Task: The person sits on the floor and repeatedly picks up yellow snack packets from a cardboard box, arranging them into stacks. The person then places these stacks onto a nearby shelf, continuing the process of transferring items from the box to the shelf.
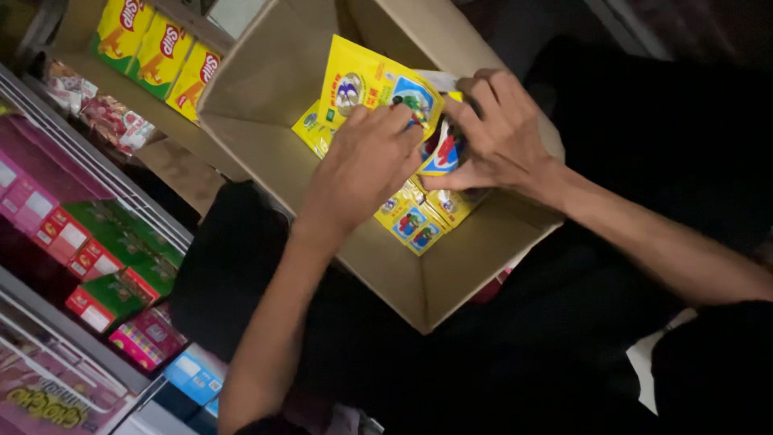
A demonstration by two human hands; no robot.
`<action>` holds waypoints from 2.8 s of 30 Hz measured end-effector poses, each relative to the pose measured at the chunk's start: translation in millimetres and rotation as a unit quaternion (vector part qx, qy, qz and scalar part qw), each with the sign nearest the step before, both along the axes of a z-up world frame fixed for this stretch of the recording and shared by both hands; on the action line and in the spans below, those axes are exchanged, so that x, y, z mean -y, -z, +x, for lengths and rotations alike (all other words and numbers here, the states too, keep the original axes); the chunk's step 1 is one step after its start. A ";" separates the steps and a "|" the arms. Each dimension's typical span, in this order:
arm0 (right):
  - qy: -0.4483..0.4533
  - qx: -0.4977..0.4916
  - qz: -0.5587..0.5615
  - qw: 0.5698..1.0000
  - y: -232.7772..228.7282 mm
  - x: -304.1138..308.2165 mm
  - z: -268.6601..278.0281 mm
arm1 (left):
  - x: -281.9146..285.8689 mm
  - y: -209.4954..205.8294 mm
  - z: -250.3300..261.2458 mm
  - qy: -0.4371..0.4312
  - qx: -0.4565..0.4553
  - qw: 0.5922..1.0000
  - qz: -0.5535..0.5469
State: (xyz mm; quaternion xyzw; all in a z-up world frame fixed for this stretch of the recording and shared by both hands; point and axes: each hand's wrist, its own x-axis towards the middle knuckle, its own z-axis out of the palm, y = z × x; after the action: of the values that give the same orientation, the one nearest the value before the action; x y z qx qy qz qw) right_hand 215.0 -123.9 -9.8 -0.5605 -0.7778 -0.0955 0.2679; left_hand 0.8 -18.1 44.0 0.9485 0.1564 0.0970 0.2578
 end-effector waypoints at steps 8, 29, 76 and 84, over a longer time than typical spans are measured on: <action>0.003 -0.022 -0.016 1.000 -4.6 0.0 -3.8 | -3.8 -3.0 -2.8 0.020 0.184 0.981 -0.066; 0.153 -0.202 0.174 0.952 -70.5 149.2 -2.6 | 216.5 -160.2 25.2 0.165 0.381 0.896 -0.156; 0.178 -0.309 0.008 0.934 -40.6 245.9 -15.3 | 209.0 -82.9 -42.6 -0.253 0.328 0.854 -0.314; 0.159 -0.290 0.022 0.944 8.9 244.7 0.4 | 183.6 1.7 -100.3 -0.293 0.311 0.873 -0.236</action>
State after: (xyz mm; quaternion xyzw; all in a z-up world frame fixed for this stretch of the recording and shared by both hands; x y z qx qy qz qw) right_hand 215.4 -368.5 -18.7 -0.6744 -0.5650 0.0125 0.4752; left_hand -99.5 -201.7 42.3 0.6909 0.3575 0.4182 0.4690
